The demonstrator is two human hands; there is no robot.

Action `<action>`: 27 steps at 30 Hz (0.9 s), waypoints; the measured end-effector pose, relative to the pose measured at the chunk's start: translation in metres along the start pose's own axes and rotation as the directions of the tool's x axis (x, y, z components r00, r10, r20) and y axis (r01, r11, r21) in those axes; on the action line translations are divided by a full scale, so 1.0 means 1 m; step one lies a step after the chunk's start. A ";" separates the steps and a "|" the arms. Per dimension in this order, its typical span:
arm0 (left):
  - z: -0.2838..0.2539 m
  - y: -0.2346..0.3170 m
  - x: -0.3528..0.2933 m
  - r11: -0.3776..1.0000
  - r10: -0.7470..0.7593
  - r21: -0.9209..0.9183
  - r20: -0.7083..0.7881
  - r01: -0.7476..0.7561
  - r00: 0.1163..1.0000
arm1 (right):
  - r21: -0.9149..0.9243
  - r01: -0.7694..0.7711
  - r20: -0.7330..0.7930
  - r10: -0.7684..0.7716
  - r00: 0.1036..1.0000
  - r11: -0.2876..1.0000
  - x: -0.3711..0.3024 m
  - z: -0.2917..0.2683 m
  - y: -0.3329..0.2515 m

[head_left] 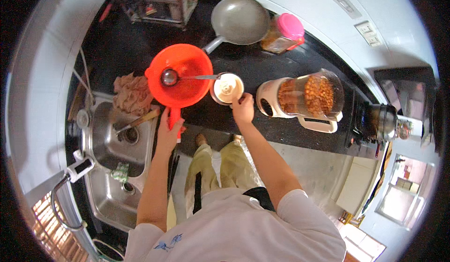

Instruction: The person rinses beans in a strainer over a sink, then pours them into a blender jar. They wash the strainer and a ladle, then add water to the blender jar using the ladle and a red funnel. Finally, they secure the lid on the blender jar.

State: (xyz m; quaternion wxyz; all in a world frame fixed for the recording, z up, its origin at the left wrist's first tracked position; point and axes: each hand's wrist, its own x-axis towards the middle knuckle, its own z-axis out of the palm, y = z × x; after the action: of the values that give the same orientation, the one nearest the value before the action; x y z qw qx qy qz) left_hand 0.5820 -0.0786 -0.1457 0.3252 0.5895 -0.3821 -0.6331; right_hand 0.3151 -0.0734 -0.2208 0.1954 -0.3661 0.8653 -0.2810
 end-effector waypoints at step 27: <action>0.138 0.117 -0.063 0.916 0.298 -0.386 0.477 -0.108 0.827 | 0.716 0.005 0.360 -0.375 0.854 0.698 -0.091 -0.238 -0.061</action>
State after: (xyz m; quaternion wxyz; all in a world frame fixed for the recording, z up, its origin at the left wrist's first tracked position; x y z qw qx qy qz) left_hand 0.4465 -0.0685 -0.0115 0.3720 0.2829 -0.4017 -0.7875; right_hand 0.2768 0.0409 0.0119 0.4946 -0.4142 0.5754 -0.5028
